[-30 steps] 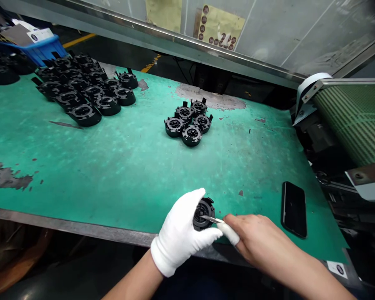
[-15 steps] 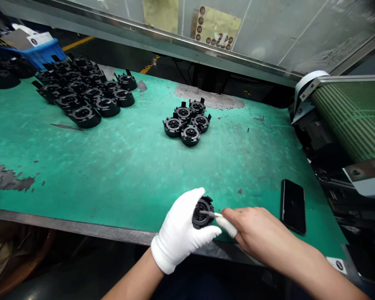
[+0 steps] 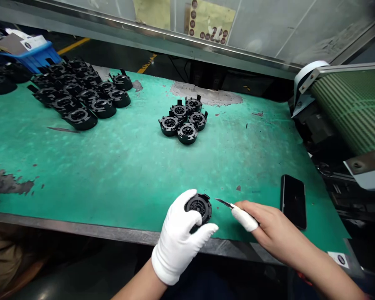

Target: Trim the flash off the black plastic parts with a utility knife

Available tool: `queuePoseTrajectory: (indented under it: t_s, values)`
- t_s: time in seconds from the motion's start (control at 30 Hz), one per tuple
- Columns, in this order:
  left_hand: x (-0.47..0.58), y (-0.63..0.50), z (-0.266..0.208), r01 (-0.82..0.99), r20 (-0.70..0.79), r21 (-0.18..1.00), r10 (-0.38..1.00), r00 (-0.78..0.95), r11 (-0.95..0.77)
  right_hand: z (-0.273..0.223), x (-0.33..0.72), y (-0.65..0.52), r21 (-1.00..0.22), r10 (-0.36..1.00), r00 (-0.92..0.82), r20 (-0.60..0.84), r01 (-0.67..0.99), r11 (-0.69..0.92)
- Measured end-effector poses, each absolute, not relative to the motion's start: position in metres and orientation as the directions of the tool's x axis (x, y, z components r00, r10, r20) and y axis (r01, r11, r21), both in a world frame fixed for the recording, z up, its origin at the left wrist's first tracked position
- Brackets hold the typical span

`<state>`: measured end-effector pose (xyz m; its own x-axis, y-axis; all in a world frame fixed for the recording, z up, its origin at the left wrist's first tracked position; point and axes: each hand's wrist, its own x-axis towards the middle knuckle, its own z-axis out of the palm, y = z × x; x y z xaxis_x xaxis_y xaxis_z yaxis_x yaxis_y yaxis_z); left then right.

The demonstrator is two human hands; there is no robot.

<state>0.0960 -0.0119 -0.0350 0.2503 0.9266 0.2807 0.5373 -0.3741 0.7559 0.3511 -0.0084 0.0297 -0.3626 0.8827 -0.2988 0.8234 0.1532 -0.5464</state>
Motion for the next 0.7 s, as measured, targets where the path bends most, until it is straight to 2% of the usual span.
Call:
queuePoseTrajectory:
  t_s: [0.1,0.27,0.4,0.5,0.7]
  values:
    - [0.098,-0.013,-0.037,0.552,0.262,0.748,0.928,0.265,-0.369,0.024,0.354,-0.01,-0.563,0.9,-0.362,-0.244,0.808,0.172]
    - [0.103,-0.015,-0.04,0.599,0.09,0.783,0.982,0.163,-0.171,0.019,0.357,-0.005,-0.546,0.923,-0.343,-0.176,0.814,0.199]
    - [0.104,-0.019,-0.04,0.548,0.225,0.785,0.957,0.183,-0.289,0.017,0.355,-0.001,-0.545,0.912,-0.382,-0.152,0.802,0.245]
    - [0.106,-0.024,-0.041,0.495,0.321,0.806,0.942,0.097,-0.325,0.015,0.354,0.0,-0.548,0.904,-0.404,-0.137,0.791,0.271]
    - [0.112,-0.025,-0.039,0.502,0.266,0.831,0.964,0.019,-0.24,0.013,0.351,0.0,-0.569,0.887,-0.422,-0.186,0.783,0.253]
